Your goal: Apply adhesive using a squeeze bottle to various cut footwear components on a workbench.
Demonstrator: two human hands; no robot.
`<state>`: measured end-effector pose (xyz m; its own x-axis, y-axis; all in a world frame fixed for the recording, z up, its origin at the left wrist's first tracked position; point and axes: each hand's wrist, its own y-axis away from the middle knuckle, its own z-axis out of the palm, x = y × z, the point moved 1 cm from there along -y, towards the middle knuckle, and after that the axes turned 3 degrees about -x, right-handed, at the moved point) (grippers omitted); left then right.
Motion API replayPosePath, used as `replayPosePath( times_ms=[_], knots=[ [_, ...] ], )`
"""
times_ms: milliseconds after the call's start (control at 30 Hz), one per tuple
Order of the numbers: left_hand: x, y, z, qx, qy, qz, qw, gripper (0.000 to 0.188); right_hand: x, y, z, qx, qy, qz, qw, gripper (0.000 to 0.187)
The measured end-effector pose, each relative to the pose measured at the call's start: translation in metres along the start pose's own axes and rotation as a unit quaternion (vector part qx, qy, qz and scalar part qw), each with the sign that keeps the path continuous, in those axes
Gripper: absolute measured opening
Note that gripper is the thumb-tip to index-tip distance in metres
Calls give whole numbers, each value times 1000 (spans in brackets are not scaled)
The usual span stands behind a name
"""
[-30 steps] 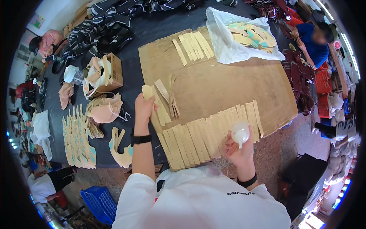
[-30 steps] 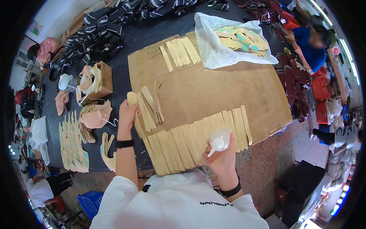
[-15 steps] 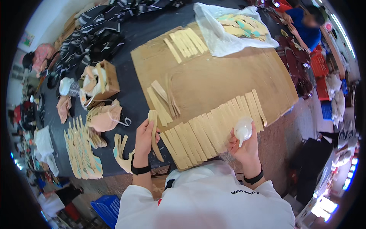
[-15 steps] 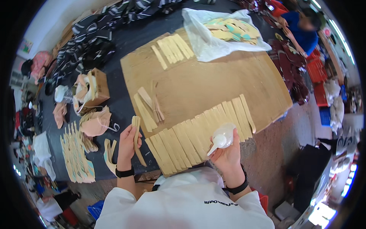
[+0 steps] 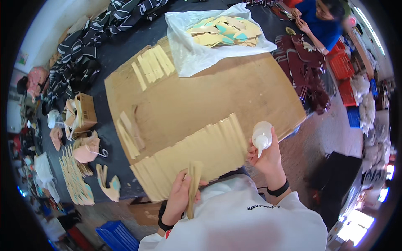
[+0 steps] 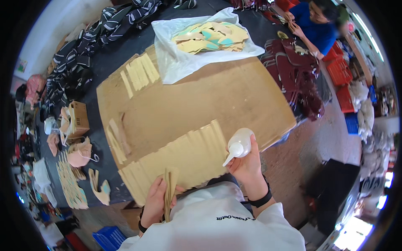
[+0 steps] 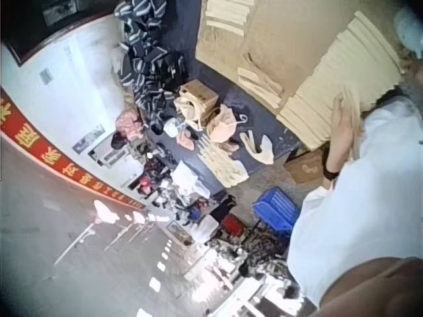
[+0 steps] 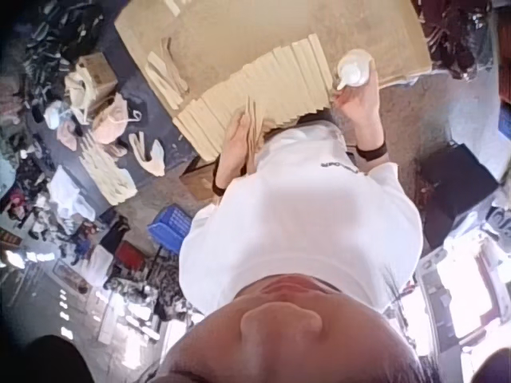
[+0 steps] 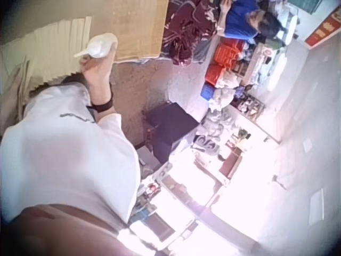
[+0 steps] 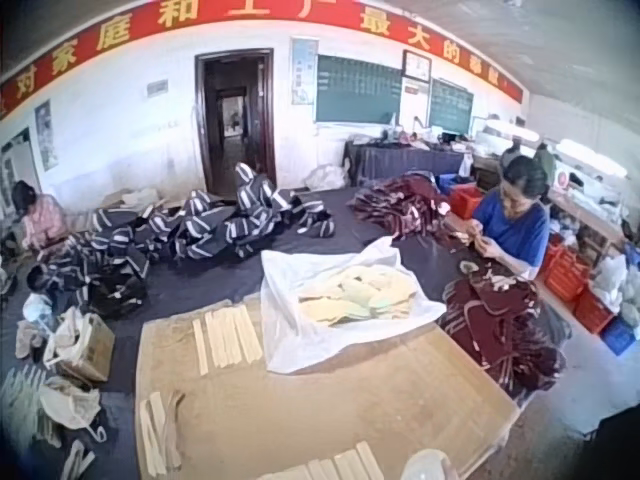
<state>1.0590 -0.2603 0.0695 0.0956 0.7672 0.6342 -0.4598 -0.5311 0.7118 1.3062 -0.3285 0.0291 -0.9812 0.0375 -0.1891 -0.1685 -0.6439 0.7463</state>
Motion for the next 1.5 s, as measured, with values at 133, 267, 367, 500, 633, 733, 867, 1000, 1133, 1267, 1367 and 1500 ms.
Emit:
replayPosePath(
  times_ms=[133,267,367,500,633,733,867,1000,1133,1267,1367,1500],
  knots=[
    [-26,-39,105,-62,-47,-18,997,27,-83,-3,-17,-5,13,-4,1000,48],
    [-59,-118,187,-8,-280,175,944,28,-145,-10,-37,-23,53,-14,998,47],
    [-63,-172,223,124,-431,292,845,33,-170,-19,-38,-42,82,-21,996,49],
    [-64,-192,250,246,-545,317,736,33,-191,-27,-44,-25,100,-42,994,51],
    [-63,-196,252,247,-516,320,755,29,-206,-42,-54,-66,125,-14,990,59],
    [-62,-199,253,256,-511,342,746,23,-205,-52,-54,-80,128,13,988,65],
    [-59,-202,250,235,-535,328,742,18,-202,-61,-56,-102,137,40,984,75],
    [-55,-204,247,222,-519,316,763,14,-195,-64,-49,-126,121,77,982,77],
    [-52,-198,243,221,-460,311,801,13,-186,-78,-55,-173,120,100,973,77],
    [-34,-142,243,145,-72,274,948,13,-186,-77,-54,-182,142,86,969,78],
    [-38,-96,216,-2,116,124,985,18,-187,-75,-50,-161,145,91,972,78],
    [-44,-50,169,8,-15,81,997,44,-185,-71,-45,-163,162,77,970,77]
  ],
)
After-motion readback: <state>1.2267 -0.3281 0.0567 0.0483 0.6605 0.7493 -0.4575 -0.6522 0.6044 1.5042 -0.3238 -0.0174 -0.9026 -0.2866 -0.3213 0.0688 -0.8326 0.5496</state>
